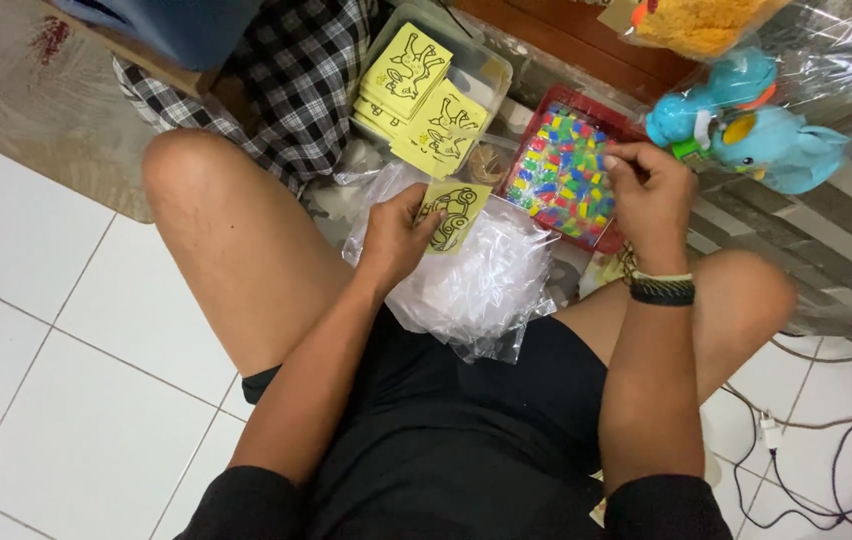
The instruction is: The person is sitting on the floor and packing yellow sticker sheets into a clear plastic bag.
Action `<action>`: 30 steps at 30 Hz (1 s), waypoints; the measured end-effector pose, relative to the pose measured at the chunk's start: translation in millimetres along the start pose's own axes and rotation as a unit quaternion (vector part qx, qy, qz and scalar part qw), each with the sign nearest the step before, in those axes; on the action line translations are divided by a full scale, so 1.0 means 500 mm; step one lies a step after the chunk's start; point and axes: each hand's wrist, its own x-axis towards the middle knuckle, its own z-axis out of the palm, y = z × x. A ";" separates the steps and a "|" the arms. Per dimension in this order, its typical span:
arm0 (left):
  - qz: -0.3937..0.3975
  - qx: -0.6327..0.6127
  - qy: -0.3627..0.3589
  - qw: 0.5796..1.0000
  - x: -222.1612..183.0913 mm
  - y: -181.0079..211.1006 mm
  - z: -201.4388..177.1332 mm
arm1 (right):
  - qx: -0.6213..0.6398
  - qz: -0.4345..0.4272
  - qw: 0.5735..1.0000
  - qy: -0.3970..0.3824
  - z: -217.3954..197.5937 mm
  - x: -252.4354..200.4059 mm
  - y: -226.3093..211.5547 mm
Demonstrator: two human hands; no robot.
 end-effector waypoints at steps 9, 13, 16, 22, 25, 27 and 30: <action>0.073 0.067 -0.071 0.992 -0.004 -0.009 0.015 | 0.055 -0.282 0.956 -0.056 0.065 -0.016 -0.121; 0.069 0.072 -0.078 0.992 -0.006 -0.012 0.014 | 0.036 -0.290 0.950 -0.108 0.090 -0.019 -0.099; 0.066 0.076 -0.081 0.992 -0.002 -0.009 0.013 | 0.034 -0.260 0.956 -0.135 0.094 -0.024 -0.092; 0.050 0.030 -0.122 0.991 -0.004 -0.003 0.016 | 0.089 -0.237 0.951 -0.177 0.100 -0.034 -0.103; 0.035 -0.035 -0.104 0.993 -0.003 -0.008 0.017 | 0.169 -0.217 0.951 -0.140 0.081 -0.028 -0.124; 0.033 -0.078 -0.098 0.992 -0.002 -0.007 0.016 | 0.236 -0.177 0.951 -0.087 0.063 -0.025 -0.135; 0.037 -0.129 -0.081 0.988 -0.004 -0.001 0.014 | 0.264 -0.183 0.946 -0.035 0.068 -0.020 -0.120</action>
